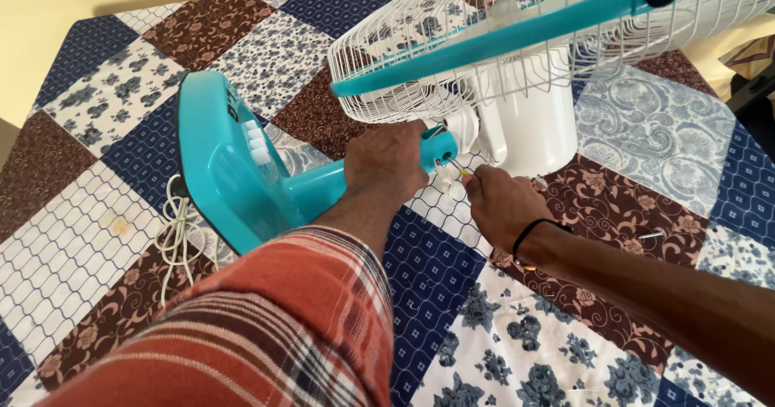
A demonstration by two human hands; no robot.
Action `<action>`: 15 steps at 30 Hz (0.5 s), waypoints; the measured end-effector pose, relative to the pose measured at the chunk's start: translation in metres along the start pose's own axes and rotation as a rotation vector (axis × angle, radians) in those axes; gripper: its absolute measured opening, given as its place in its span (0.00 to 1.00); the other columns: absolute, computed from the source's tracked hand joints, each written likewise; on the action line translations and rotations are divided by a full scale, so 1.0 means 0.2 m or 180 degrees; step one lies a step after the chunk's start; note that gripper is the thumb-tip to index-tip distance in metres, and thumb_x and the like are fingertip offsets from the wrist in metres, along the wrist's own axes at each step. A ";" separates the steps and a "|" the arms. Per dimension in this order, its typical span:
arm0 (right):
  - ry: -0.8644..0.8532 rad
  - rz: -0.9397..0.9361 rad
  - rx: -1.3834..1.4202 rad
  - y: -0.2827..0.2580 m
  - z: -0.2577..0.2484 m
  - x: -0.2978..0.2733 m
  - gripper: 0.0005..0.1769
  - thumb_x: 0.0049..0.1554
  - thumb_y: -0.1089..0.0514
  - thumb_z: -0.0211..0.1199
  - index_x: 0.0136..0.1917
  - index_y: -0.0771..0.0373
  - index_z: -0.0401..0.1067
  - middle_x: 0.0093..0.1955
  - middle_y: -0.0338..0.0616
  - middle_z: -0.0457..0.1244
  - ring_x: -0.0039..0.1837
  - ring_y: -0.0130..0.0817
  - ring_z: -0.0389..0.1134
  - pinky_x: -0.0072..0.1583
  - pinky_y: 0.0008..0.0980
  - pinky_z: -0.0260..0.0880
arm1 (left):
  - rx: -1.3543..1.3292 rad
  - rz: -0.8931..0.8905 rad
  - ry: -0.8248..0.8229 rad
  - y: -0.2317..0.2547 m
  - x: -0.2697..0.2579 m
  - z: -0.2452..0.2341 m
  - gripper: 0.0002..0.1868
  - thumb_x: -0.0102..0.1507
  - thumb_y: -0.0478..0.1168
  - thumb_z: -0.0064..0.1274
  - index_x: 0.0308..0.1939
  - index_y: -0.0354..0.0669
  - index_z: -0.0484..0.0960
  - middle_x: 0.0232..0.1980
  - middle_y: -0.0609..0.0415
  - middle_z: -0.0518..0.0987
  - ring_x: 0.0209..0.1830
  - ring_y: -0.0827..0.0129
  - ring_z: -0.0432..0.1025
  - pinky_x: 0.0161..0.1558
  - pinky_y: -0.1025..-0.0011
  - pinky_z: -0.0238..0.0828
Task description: The person assembles a table fan by attaching the fan head to the base and securing it with screws. They use a screwdriver to tighten the screws and ensure the fan is stable.
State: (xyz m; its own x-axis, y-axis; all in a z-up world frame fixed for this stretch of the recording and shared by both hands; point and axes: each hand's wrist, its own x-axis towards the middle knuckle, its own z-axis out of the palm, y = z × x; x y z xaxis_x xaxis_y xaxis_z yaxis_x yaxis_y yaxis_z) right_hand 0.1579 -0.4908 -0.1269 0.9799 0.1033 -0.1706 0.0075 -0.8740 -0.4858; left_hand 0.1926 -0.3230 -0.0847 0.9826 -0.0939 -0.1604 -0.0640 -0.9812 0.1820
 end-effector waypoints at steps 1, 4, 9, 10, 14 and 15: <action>-0.0143 0.0282 0.0372 -0.01 0.00 0.01 0.26 0.69 0.44 0.44 0.48 0.67 0.72 0.33 0.54 0.66 0.36 0.49 0.66 0.45 0.53 0.66 | -0.0024 0.0020 0.0026 0.00 0.00 0.00 0.28 0.54 0.46 0.69 0.57 0.56 0.78 0.56 0.55 0.81 0.58 0.57 0.76 0.56 0.56 0.74; -0.0574 0.1089 0.1656 -0.04 0.01 0.02 0.26 0.69 0.43 0.44 0.46 0.66 0.70 0.27 0.43 0.57 0.27 0.35 0.55 0.32 0.40 0.57 | -0.0018 0.0004 -0.0052 0.00 0.01 -0.01 0.27 0.55 0.46 0.68 0.57 0.57 0.79 0.54 0.55 0.82 0.58 0.58 0.76 0.57 0.57 0.74; -0.1389 0.2308 0.3825 -0.01 -0.03 0.06 0.20 0.70 0.42 0.43 0.42 0.56 0.59 0.25 0.29 0.41 0.24 0.22 0.37 0.26 0.28 0.35 | -0.0053 0.0083 0.0041 -0.02 0.01 0.00 0.26 0.54 0.45 0.68 0.56 0.58 0.79 0.53 0.55 0.82 0.56 0.57 0.77 0.56 0.56 0.74; -0.1614 0.2241 0.4059 0.01 -0.04 0.07 0.21 0.69 0.41 0.43 0.41 0.55 0.59 0.25 0.28 0.41 0.24 0.21 0.37 0.26 0.27 0.35 | -0.0061 0.0098 0.0076 -0.02 0.01 0.00 0.26 0.53 0.45 0.68 0.56 0.58 0.79 0.53 0.54 0.82 0.56 0.56 0.77 0.56 0.56 0.74; -0.2309 0.2152 0.5070 0.12 -0.04 0.10 0.21 0.69 0.41 0.44 0.40 0.54 0.61 0.24 0.24 0.40 0.24 0.18 0.37 0.25 0.24 0.34 | -0.0079 0.0134 0.0059 -0.02 0.03 0.02 0.27 0.52 0.46 0.68 0.55 0.58 0.79 0.52 0.54 0.82 0.56 0.55 0.76 0.55 0.55 0.73; -0.2465 0.2172 0.5304 0.13 -0.03 0.10 0.21 0.69 0.41 0.44 0.41 0.55 0.62 0.24 0.24 0.40 0.24 0.18 0.37 0.25 0.23 0.34 | -0.0077 0.0191 0.0129 -0.03 0.03 0.02 0.27 0.51 0.46 0.68 0.54 0.57 0.80 0.53 0.54 0.82 0.56 0.55 0.76 0.55 0.55 0.73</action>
State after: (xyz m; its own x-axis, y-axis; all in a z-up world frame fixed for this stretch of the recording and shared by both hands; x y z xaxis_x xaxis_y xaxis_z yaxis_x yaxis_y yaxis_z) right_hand 0.1787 -0.5148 -0.1370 0.4497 0.5547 -0.7001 -0.8899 0.3458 -0.2976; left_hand 0.1979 -0.3187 -0.0905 0.9834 -0.1450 -0.1092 -0.1193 -0.9696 0.2136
